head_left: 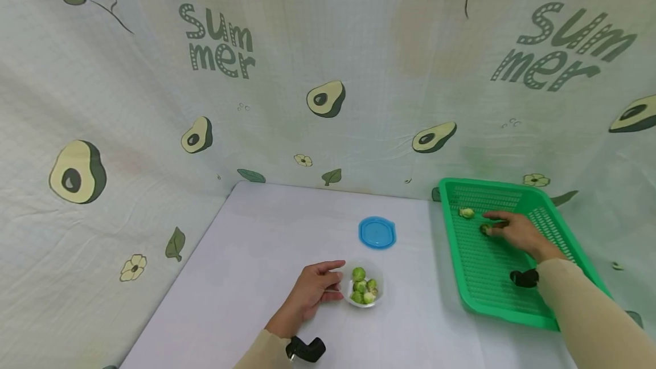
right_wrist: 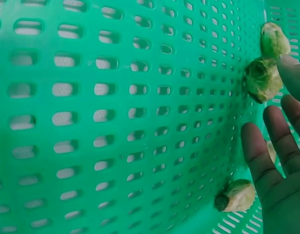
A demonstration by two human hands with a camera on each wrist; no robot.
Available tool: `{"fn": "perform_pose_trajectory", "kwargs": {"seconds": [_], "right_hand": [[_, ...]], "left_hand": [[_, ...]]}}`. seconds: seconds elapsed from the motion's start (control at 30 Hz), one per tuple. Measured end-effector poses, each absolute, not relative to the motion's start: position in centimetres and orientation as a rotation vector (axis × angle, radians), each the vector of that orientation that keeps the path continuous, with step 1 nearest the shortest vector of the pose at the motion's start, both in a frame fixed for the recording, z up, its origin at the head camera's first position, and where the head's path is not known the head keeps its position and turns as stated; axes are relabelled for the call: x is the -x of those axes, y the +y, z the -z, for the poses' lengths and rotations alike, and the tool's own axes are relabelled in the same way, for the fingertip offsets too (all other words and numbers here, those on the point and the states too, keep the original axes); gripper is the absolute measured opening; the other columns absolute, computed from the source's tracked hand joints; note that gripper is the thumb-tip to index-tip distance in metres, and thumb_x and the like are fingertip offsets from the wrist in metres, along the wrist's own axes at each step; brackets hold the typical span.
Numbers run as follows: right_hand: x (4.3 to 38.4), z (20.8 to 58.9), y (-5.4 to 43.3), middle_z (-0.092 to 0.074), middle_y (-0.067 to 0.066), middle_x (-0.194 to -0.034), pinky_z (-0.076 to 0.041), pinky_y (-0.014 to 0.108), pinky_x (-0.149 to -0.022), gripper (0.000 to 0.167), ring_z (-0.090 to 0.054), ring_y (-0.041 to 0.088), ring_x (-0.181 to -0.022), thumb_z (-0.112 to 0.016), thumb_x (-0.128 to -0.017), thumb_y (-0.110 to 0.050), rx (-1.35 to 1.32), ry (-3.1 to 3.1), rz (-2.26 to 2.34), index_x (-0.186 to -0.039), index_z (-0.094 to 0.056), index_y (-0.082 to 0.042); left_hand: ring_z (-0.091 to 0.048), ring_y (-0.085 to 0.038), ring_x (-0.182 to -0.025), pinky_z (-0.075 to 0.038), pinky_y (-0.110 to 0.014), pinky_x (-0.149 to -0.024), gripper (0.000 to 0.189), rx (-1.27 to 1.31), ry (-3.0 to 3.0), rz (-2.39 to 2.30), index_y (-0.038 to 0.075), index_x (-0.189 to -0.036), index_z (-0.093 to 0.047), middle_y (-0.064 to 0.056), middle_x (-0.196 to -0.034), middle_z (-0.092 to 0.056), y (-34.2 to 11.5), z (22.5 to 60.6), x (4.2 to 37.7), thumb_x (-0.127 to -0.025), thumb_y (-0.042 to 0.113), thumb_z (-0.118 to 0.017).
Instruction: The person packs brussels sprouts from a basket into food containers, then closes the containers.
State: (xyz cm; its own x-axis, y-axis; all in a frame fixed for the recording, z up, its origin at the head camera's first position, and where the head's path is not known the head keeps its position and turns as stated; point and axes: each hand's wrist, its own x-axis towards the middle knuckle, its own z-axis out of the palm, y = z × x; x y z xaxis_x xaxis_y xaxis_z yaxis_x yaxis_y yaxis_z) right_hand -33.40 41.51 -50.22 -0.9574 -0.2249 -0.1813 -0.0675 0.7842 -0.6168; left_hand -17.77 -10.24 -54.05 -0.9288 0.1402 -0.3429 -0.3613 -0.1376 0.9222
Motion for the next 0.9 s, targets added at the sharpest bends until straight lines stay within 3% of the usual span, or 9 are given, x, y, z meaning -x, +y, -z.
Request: {"fn": "perform_pose_trajectory", "kwargs": {"seconds": [0.4, 0.63, 0.77, 0.9], "right_hand": [[33.5, 50.9, 41.7, -0.052, 0.042, -0.14, -0.057, 0.062, -0.09, 0.057, -0.062, 0.054, -0.116, -0.07, -0.101, -0.017, 0.29, 2.787, 0.9, -0.145, -0.051, 0.014], [33.9, 51.7, 41.6, -0.064, 0.034, -0.123, -0.058, 0.051, -0.079, 0.039, -0.064, 0.047, -0.107, -0.072, -0.099, -0.012, 0.332, 2.835, 0.857, -0.13, -0.063, 0.009], [33.9, 51.6, 41.1, -0.063, 0.035, -0.125, -0.058, 0.055, -0.08, 0.034, -0.063, 0.05, -0.109, -0.071, -0.099, -0.011, 0.34, 2.826, 0.867, -0.127, -0.064, 0.007], [33.9, 51.0, 40.3, -0.057, 0.038, -0.136, -0.057, 0.06, -0.087, 0.04, -0.059, 0.055, -0.118, -0.069, -0.102, -0.017, 0.344, 2.799, 0.88, -0.134, -0.061, 0.006]], "left_hand": [[-0.063, -0.011, -0.073, -0.065, -0.028, -0.068, 0.041, 0.259, 1.799, -2.142, 0.004, -0.14, -0.068, -0.004, -0.085, -0.064, -10.1, 54.0, 17.7, -0.1, 0.009, -0.071], [-0.063, -0.011, -0.073, -0.065, -0.027, -0.067, 0.04, 0.271, 1.802, -2.145, 0.003, -0.14, -0.068, -0.003, -0.083, -0.064, -10.0, 54.0, 17.7, -0.1, 0.008, -0.071], [-0.063, -0.011, -0.072, -0.065, -0.027, -0.067, 0.04, 0.264, 1.796, -2.151, 0.004, -0.139, -0.068, -0.003, -0.083, -0.064, -10.1, 54.1, 17.7, -0.099, 0.008, -0.071], [-0.063, -0.011, -0.072, -0.065, -0.028, -0.067, 0.041, 0.263, 1.801, -2.153, 0.003, -0.14, -0.068, -0.003, -0.083, -0.064, -10.1, 54.1, 17.6, -0.099, 0.008, -0.071]]}}
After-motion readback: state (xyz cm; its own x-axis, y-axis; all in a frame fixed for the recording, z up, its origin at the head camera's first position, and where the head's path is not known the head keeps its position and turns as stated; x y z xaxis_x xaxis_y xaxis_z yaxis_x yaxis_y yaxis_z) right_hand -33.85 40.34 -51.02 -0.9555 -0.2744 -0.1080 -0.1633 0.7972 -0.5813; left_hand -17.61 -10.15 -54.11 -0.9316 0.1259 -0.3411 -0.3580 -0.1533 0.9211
